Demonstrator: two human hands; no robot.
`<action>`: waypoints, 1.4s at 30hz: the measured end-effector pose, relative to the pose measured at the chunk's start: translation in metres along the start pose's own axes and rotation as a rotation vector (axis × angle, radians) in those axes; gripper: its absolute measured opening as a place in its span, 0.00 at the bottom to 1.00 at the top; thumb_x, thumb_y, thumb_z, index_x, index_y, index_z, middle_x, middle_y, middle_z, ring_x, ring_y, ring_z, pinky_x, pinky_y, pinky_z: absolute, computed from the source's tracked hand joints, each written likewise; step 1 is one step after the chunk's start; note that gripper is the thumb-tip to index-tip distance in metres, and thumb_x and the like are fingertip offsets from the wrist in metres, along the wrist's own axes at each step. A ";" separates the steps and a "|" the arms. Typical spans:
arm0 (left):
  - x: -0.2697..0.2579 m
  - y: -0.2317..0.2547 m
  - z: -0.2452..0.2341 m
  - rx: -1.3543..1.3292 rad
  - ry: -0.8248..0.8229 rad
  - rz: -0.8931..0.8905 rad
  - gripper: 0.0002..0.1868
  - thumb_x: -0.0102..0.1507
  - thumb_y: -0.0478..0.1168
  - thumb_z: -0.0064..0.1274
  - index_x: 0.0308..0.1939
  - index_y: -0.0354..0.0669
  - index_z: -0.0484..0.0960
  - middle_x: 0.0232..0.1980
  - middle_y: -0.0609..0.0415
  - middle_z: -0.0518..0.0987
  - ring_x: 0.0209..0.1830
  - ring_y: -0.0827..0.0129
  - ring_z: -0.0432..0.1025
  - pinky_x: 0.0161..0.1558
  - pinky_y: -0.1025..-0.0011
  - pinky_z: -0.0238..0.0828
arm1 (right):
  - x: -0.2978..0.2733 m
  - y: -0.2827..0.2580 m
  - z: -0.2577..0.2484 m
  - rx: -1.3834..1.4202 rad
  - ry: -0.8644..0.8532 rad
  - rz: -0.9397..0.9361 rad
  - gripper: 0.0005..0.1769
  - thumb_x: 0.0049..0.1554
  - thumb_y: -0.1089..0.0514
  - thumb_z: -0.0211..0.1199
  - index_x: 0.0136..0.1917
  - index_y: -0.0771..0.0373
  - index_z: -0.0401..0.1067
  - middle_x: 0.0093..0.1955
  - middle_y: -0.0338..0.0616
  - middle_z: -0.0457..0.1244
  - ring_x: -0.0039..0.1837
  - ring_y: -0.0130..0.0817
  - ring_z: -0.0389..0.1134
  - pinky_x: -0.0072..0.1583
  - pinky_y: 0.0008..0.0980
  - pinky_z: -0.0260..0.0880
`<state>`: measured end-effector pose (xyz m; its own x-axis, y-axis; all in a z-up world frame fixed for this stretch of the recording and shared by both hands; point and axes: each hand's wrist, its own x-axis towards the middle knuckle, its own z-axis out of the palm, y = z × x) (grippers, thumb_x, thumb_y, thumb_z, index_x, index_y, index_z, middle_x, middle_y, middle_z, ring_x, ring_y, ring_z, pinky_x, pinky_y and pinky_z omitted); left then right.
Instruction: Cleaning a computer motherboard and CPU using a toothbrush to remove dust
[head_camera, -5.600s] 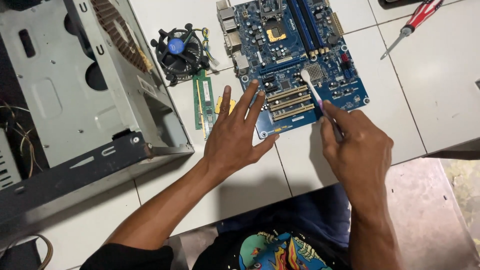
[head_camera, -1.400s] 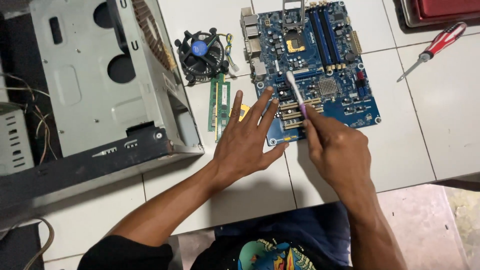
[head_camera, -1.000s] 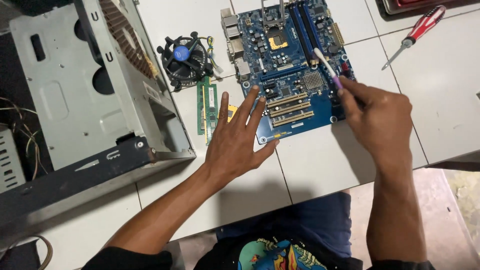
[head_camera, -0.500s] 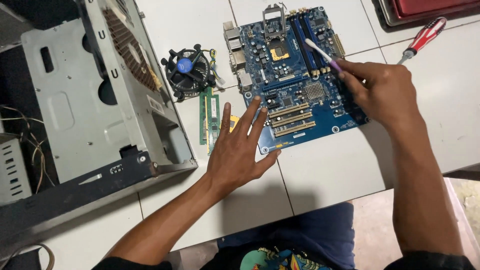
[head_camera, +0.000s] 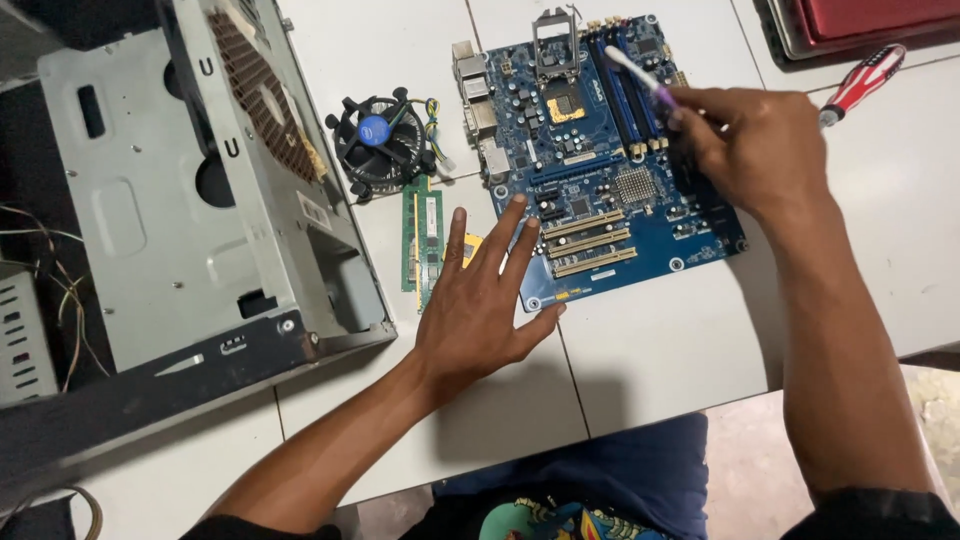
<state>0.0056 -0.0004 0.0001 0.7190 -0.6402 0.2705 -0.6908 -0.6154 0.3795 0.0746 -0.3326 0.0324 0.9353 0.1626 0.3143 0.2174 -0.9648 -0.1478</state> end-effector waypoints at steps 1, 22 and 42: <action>-0.002 0.001 0.000 -0.005 -0.003 -0.004 0.45 0.69 0.61 0.51 0.77 0.27 0.61 0.84 0.35 0.53 0.83 0.51 0.56 0.82 0.39 0.32 | -0.004 0.006 0.004 0.001 -0.007 0.001 0.15 0.71 0.57 0.75 0.70 0.57 0.85 0.45 0.43 0.75 0.30 0.29 0.65 0.31 0.33 0.66; 0.001 0.010 -0.011 -0.019 -0.004 -0.083 0.42 0.67 0.61 0.52 0.74 0.33 0.68 0.83 0.36 0.57 0.77 0.53 0.65 0.82 0.41 0.32 | -0.006 -0.103 -0.034 0.085 -0.140 0.005 0.14 0.66 0.61 0.66 0.64 0.65 0.82 0.35 0.57 0.71 0.34 0.49 0.73 0.36 0.39 0.72; -0.001 0.011 -0.008 0.020 0.021 -0.069 0.42 0.67 0.60 0.55 0.75 0.34 0.69 0.83 0.37 0.57 0.77 0.53 0.66 0.82 0.43 0.31 | -0.061 -0.113 -0.035 -0.050 -0.100 0.056 0.17 0.68 0.55 0.62 0.67 0.54 0.81 0.36 0.54 0.71 0.37 0.45 0.74 0.37 0.37 0.75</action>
<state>-0.0021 -0.0035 0.0109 0.7661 -0.5863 0.2633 -0.6410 -0.6669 0.3799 -0.0166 -0.2406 0.0627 0.9693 0.1255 0.2116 0.1522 -0.9817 -0.1148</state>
